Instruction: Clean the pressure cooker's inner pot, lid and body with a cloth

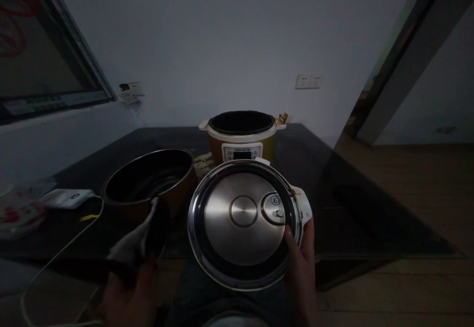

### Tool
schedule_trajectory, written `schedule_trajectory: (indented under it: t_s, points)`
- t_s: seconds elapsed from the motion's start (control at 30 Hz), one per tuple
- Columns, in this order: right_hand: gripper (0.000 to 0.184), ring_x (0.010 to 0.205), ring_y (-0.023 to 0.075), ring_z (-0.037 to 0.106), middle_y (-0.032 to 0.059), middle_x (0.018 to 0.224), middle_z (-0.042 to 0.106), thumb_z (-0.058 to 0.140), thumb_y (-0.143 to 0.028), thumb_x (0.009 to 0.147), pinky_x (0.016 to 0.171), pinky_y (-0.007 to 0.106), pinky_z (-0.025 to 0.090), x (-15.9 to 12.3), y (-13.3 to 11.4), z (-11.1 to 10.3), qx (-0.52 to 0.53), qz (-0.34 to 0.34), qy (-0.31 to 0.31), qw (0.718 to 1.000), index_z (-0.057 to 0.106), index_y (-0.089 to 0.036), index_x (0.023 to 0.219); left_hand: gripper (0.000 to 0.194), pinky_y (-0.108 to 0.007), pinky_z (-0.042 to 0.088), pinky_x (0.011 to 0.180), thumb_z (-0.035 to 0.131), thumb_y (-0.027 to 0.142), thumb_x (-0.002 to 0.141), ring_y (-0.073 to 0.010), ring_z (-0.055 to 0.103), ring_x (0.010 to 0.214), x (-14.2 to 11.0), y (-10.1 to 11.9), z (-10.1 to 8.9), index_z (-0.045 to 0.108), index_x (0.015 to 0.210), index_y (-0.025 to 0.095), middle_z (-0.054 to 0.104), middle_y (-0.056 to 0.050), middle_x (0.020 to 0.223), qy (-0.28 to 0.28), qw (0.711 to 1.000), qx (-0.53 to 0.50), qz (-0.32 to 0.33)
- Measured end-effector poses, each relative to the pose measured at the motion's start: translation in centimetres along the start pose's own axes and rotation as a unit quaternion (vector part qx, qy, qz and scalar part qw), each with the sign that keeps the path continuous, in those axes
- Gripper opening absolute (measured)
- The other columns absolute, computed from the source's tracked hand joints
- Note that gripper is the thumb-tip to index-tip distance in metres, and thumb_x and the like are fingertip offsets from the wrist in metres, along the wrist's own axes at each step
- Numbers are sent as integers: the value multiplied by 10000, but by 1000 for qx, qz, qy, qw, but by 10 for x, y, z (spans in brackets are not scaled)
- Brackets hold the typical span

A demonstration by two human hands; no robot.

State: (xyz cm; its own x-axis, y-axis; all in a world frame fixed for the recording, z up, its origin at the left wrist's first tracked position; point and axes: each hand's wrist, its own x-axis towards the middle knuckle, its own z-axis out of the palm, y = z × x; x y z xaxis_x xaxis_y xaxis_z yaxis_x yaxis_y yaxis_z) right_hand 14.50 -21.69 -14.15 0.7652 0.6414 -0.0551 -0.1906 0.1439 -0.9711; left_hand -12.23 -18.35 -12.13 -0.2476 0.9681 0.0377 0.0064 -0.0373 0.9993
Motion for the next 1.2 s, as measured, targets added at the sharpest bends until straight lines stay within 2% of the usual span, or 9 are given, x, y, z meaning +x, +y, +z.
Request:
schedule_trajectory:
  t_s: [0.1,0.17,0.27,0.37,0.53,0.7,0.8,1.0,1.2]
  points:
    - [942,1454,264,199,24,1581,246,652,-558,743,1165,440,227,-1,-2,1,9,2,3,1000,208,-256,1517,351,-383,214,1192,690,244,749,-273,393,1378,7,28,38,715,1093,309,579,26,1370,-130,982,65,121]
    - [968,1451,272,209,35,1575,261,660,-563,729,1153,442,259,-1,-1,2,12,15,6,1000,202,-243,1520,475,-434,282,1159,588,158,789,-271,460,1333,10,33,67,645,1229,328,554,1,1394,-288,909,215,212]
    - [970,1450,271,211,33,1578,253,661,-562,733,1154,444,256,0,1,2,11,18,5,1000,188,-253,1522,566,-501,339,1108,508,70,787,-302,445,1337,11,20,90,593,1292,312,512,-47,1420,-366,822,349,263]
    - [912,1452,255,209,32,1584,239,645,-536,770,1168,445,217,1,5,1,10,1,-4,1000,197,-266,1517,584,-530,284,1126,543,147,833,-316,319,1406,13,6,93,476,1399,274,380,-82,1506,-370,777,415,295]
    - [828,1442,253,242,41,1585,239,638,-481,807,1172,468,183,2,6,1,21,-40,-41,998,234,-286,1504,635,-530,212,1150,562,399,891,-321,193,1453,35,14,109,367,1465,213,231,-139,1567,-313,758,460,340]
    - [786,1453,241,207,42,1589,225,622,-452,829,1168,446,198,1,6,5,-15,-88,-62,994,256,-271,1500,697,-541,130,1163,570,411,892,-313,48,1472,54,31,145,289,1494,202,112,-156,1592,-344,706,475,398]
    - [782,1454,237,201,50,1589,225,597,-451,845,1166,453,190,1,4,8,-37,-111,-69,991,225,-269,1509,761,-551,105,1161,573,455,883,-318,-23,1469,54,32,156,237,1508,180,70,-176,1594,-359,689,471,418]
    - [787,1454,259,198,63,1587,231,583,-474,846,1161,475,185,3,0,10,-63,-129,-77,987,218,-271,1513,759,-520,97,1171,532,457,907,-284,-11,1476,46,29,154,159,1524,222,109,-131,1601,-432,664,422,441]
    - [779,1458,250,186,50,1597,193,574,-484,851,1165,448,184,4,0,10,-68,-123,-65,988,224,-264,1511,726,-486,107,1182,545,424,910,-265,88,1477,45,27,151,183,1519,265,180,-96,1596,-456,663,380,455]
